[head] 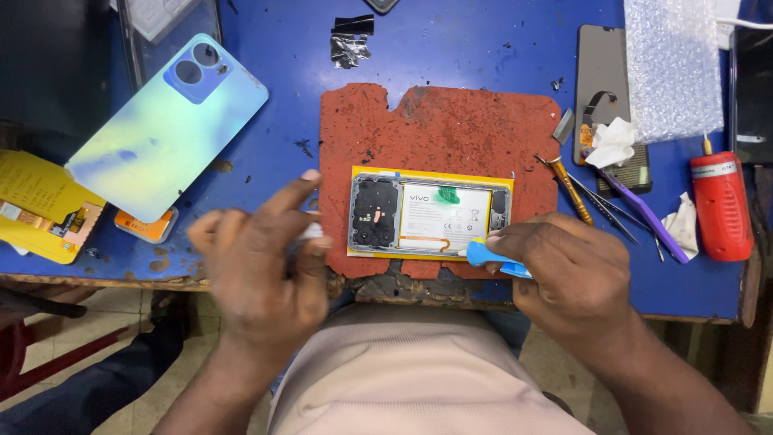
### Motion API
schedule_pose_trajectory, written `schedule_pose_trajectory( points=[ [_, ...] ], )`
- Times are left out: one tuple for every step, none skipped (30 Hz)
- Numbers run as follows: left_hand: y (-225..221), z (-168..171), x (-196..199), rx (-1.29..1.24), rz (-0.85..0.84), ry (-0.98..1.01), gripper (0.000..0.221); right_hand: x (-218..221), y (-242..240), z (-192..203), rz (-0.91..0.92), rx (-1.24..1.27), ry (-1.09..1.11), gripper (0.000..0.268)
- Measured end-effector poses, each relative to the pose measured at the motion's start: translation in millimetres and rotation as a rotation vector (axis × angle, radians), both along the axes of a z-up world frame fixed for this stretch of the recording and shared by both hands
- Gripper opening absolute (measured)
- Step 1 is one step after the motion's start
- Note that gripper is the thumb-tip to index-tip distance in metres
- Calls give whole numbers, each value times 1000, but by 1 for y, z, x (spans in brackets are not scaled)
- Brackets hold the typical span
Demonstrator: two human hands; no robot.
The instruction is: The person tests a smartphone's display and camera, then opens the device to remove the battery. They apply adhesive around the internal frame and reattach the back cover, pressing it into place.
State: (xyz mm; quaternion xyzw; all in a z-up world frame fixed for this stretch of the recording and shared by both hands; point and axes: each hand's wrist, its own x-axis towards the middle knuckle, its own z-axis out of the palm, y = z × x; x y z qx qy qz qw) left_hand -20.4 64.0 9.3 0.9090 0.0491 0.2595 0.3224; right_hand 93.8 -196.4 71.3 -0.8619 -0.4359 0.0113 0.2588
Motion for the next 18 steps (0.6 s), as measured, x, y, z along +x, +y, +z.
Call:
schedule_pose_trajectory(
  points=[
    [4, -2, -1, -4, 27, -14, 20, 0, 1, 0, 4, 0, 12, 36],
    [9, -2, -3, -10, 46, -7, 20, 0, 1, 0, 8, 0, 23, 36],
    [13, -1, -6, -15, 64, 0, 20, 0, 2, 0, 12, 0, 34, 36],
    [17, -1, -10, -21, 84, 7, 20, 0, 4, 0, 12, -1, 28, 35],
    [20, 0, -13, -18, 96, 16, 20, 0, 5, -1, 13, -2, 22, 34],
    [24, 0, -15, -14, 110, 24, 20, 0, 7, -1, 15, 1, 14, 34],
    [26, 0, -17, -14, 123, 30, 19, 1, 9, -1, 17, -1, 11, 35],
    [29, 1, -20, -17, 134, 40, 19, 1, 10, -1, 19, -4, 12, 35],
    [31, 2, -22, -24, 143, 48, 20, 0, 11, 0, 21, -8, 12, 36],
    [34, 1, -22, -21, 152, 46, 19, 1, 13, 0, 25, -1, 8, 35],
    [36, 1, -22, -17, 160, 43, 18, 1, 15, -1, 30, 5, 3, 34],
    [38, -1, -22, -8, 167, 44, 16, 0, 16, 0, 34, 8, 6, 34],
    [39, -2, -22, -13, 173, 46, 14, -1, 17, 0, 34, 2, 24, 34],
    [39, -4, -22, -18, 182, 48, 13, 0, 18, 1, 34, -2, 39, 35],
    [39, -6, -21, -38, 190, 50, 12, 1, 19, 1, 35, -7, 54, 36],
    [39, -7, -21, -52, 194, 50, 12, 1, 21, 2, 38, -6, 48, 35],
    [40, -9, -20, -66, 198, 51, 11, 1, 22, 1, 42, -5, 43, 35],
    [39, -10, -21, -75, 198, 52, 12, 0, 23, 1, 44, -5, 37, 34]
  ],
)
